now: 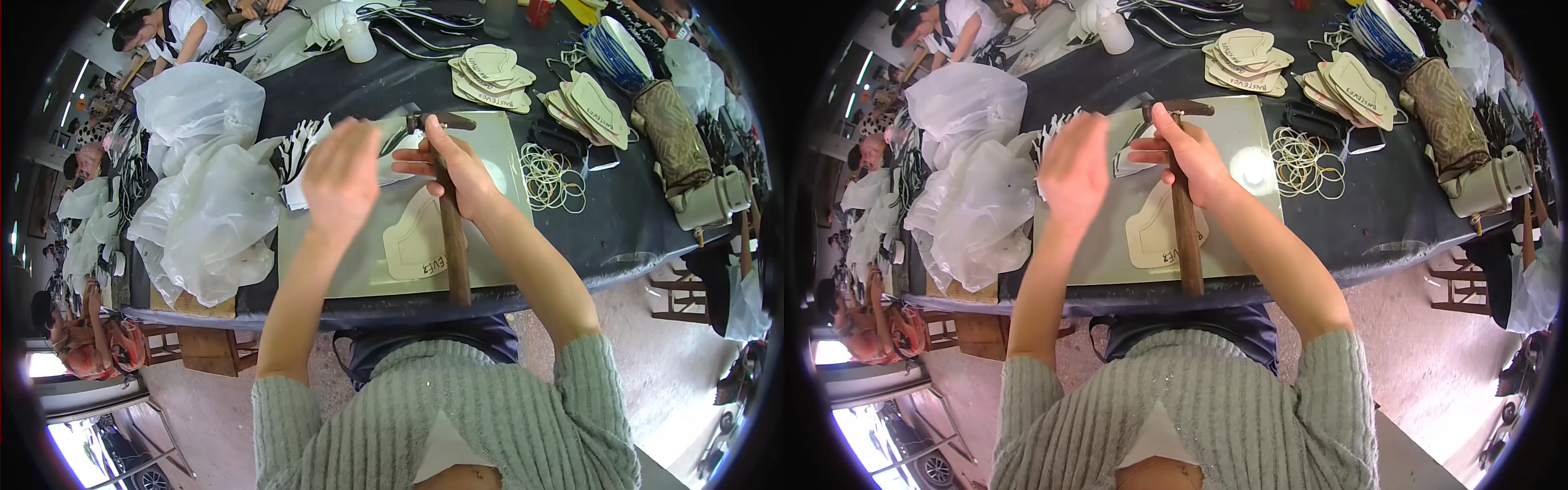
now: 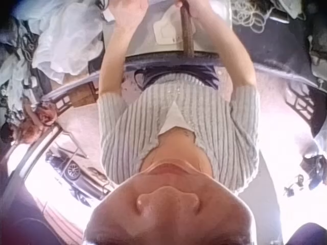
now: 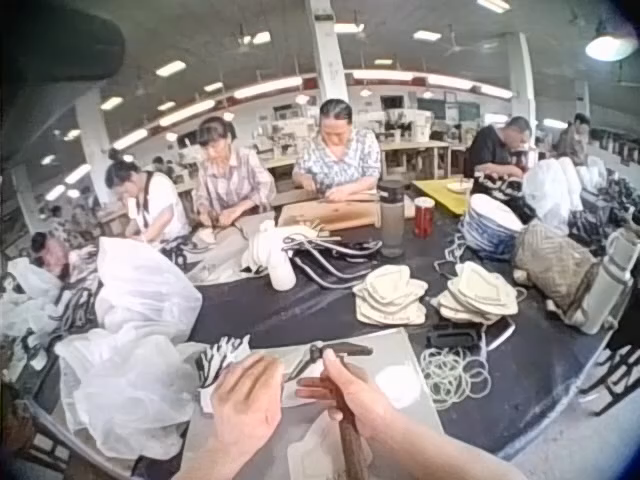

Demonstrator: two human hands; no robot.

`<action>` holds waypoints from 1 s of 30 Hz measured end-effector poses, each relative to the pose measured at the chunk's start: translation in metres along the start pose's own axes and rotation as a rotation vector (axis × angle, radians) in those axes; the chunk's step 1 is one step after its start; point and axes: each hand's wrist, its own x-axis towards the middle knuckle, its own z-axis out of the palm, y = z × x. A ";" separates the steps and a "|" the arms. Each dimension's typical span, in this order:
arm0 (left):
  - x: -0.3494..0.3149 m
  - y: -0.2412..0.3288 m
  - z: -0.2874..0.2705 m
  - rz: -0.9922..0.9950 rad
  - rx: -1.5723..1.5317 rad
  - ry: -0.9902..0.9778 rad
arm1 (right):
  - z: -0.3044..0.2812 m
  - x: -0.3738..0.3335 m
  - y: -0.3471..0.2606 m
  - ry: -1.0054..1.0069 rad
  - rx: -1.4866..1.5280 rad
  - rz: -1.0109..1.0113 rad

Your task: Hammering leather shoe components into a template for assembly.

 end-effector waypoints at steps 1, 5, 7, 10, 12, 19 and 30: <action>-0.005 0.014 -0.002 -0.001 -0.001 0.000 | 0.008 -0.012 -0.003 0.012 0.080 -0.028; -0.024 0.050 -0.018 -0.125 -0.276 -0.153 | -0.001 -0.033 0.001 0.079 -0.229 -0.172; -0.010 0.057 -0.024 -0.509 -0.527 -0.083 | -0.009 -0.044 -0.001 0.072 -0.273 -0.154; -0.011 0.038 -0.032 -1.014 -0.993 -0.673 | -0.014 -0.056 0.002 0.014 -0.335 -0.115; -0.023 0.038 -0.032 -0.972 -1.100 -0.625 | -0.015 -0.068 -0.001 0.068 -0.517 -0.143; -0.036 0.039 -0.033 -1.151 -1.017 -0.901 | -0.058 -0.098 0.027 0.051 -0.445 0.066; -0.045 0.049 -0.031 -1.069 -0.960 -1.029 | -0.056 -0.109 0.037 0.079 -0.457 -0.031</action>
